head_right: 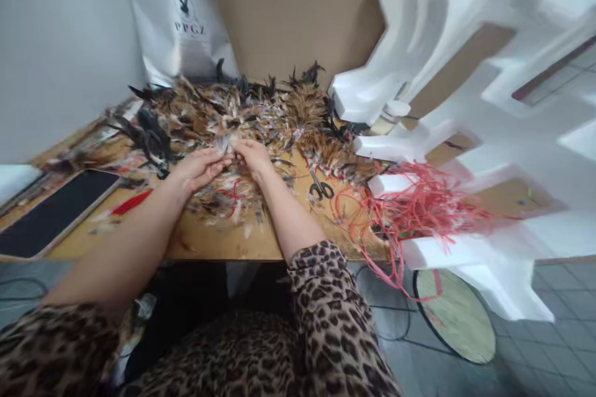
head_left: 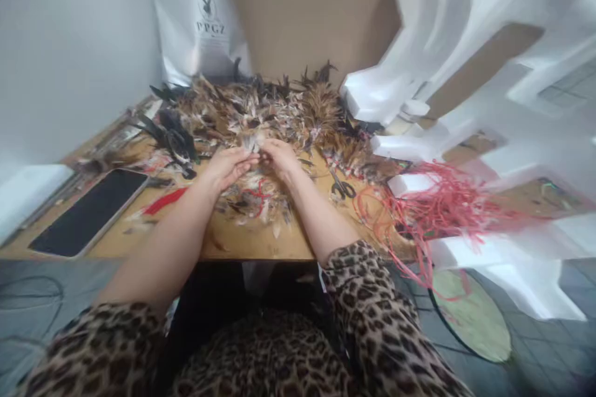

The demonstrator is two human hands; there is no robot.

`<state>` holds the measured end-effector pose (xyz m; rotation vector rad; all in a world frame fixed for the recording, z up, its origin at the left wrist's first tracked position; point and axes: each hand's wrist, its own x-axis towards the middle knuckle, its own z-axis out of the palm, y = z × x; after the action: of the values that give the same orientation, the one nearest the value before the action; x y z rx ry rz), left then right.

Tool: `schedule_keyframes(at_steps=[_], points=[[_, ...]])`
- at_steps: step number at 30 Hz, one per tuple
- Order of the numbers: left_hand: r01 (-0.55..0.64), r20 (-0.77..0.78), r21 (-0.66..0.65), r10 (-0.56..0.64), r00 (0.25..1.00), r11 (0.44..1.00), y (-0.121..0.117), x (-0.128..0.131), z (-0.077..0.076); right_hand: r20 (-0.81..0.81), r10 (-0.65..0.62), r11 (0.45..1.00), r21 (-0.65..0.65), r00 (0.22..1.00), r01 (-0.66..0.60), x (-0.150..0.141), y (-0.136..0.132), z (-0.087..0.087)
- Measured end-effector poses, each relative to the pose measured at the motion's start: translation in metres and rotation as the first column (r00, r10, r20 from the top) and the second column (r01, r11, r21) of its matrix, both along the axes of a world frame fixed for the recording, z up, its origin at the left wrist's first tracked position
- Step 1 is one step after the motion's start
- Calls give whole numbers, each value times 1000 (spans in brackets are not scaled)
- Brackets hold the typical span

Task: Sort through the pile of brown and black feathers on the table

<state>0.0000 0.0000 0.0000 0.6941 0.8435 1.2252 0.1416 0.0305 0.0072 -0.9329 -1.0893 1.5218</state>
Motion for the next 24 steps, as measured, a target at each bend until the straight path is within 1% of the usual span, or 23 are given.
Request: schedule_keyframes(at_steps=[6, 11, 14, 20, 24], points=[[7, 8, -27, -7, 1000, 1000, -1, 3, 4, -27, -81, 997, 9, 996, 81, -10, -5, -3], [6, -2, -4, -6, 1000, 1000, -1, 2, 3, -71, -87, 996, 18, 994, 89, -15, -10, -3], [-2, -25, 6, 2, 1000, 1000, -1, 3, 3, -69, -95, 994, 41, 993, 97, -16, -11, -2], [-13, -92, 15, 15, 996, 1000, -3, 3, 4, -65, -52, 997, 45, 997, 55, -15, -12, 0], [-10, -97, 32, 13, 995, 999, -2, 1, 4, -60, -33, 998, 42, 998, 35, -14, -12, -2]])
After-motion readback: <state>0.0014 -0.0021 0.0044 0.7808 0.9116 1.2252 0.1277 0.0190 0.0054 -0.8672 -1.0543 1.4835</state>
